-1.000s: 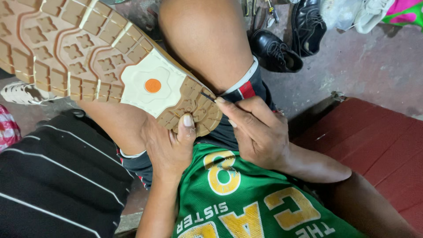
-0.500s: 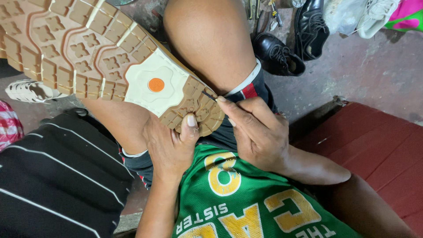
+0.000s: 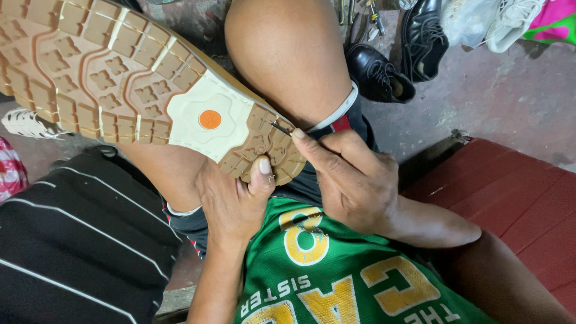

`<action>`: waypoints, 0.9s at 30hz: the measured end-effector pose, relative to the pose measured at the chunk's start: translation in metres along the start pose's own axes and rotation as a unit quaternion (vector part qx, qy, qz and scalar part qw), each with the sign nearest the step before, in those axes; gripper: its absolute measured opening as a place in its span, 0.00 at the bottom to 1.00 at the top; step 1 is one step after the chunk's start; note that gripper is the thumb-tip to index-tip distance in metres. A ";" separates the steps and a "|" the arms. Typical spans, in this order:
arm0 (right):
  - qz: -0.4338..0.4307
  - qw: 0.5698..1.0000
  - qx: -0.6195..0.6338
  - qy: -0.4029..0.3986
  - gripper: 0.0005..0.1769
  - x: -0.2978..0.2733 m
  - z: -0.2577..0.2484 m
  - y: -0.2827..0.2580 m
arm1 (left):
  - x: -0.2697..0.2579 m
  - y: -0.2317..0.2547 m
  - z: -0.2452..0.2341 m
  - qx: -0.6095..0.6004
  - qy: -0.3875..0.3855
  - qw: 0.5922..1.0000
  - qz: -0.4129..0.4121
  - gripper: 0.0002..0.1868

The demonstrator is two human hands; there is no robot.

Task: The person is repairing a tan work boot by stitching the sole to the upper. They use a stitching awl to pierce the sole and pull a thread through, then use a knife to trim excess material. The task is performed while sitting on the floor in a cluttered workshop.

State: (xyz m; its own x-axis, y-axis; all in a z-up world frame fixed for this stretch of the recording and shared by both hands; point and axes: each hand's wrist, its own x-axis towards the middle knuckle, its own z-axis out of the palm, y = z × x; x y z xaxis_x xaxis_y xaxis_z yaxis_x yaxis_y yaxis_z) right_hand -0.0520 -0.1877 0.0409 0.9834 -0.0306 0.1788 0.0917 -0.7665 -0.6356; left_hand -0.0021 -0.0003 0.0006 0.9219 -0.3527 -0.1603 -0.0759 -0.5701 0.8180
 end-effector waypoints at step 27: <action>-0.013 1.000 -0.006 -0.025 0.23 0.007 -0.003 -0.002 | 0.000 -0.004 0.000 -0.013 -0.011 1.000 0.001 0.24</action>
State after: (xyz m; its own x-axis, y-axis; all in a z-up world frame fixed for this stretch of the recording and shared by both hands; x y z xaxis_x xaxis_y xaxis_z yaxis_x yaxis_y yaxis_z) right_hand -0.0453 -0.1881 0.0460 0.9874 0.0207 0.1566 0.1150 -0.7739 -0.6228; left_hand -0.0020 0.0023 -0.0025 0.9132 -0.3699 -0.1712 -0.0668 -0.5502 0.8323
